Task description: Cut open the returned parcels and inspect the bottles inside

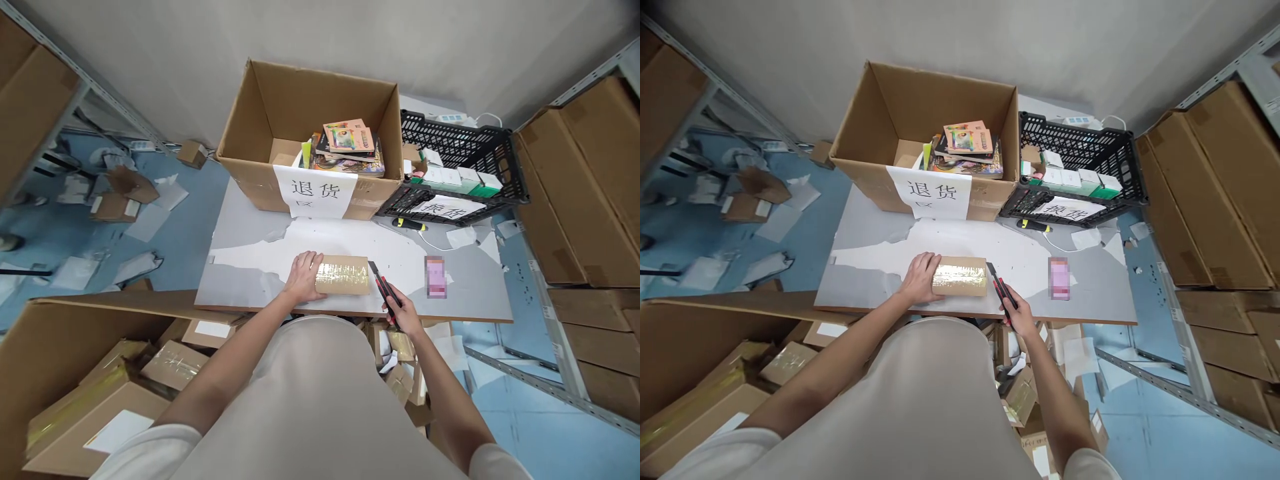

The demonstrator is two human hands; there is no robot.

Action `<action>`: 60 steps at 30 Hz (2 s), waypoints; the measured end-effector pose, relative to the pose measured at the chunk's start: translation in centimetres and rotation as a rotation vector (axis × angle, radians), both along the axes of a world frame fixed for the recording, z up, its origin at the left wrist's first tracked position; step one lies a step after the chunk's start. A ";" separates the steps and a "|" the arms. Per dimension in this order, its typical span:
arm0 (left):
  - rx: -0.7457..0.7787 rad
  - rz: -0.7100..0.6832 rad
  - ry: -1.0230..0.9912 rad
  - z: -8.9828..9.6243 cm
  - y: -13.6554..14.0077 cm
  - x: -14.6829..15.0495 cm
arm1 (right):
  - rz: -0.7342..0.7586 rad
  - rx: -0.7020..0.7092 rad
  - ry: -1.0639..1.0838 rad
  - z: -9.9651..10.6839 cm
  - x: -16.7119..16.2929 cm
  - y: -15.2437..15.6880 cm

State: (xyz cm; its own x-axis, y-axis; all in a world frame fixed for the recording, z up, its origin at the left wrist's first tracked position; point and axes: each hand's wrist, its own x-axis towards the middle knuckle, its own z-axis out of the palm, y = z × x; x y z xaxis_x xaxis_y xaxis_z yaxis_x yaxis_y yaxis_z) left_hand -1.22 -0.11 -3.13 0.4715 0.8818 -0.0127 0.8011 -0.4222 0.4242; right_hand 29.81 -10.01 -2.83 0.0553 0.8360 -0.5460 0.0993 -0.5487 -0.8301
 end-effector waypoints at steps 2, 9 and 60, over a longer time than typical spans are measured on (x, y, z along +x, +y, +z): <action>0.003 0.005 -0.002 0.0 0.1 0.0 | 0.013 -0.005 -0.009 0.2 0.1 0.1; 0.009 0.006 -0.024 0.0 0.1 0.0 | 0.007 -0.024 -0.013 0.6 -0.5 -0.3; -0.053 0.347 -0.118 -0.3 -3.0 -0.2 | -0.165 0.165 0.181 -1.6 -12.2 3.8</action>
State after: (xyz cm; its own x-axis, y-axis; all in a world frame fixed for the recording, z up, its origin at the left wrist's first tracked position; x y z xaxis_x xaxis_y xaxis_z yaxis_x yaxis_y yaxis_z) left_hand -1.41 -3.13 -3.40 0.1453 0.9890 -0.0264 0.8370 -0.1087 0.5363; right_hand 17.64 -6.17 -4.40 0.1118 0.9021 -0.4168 -0.1374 -0.4014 -0.9056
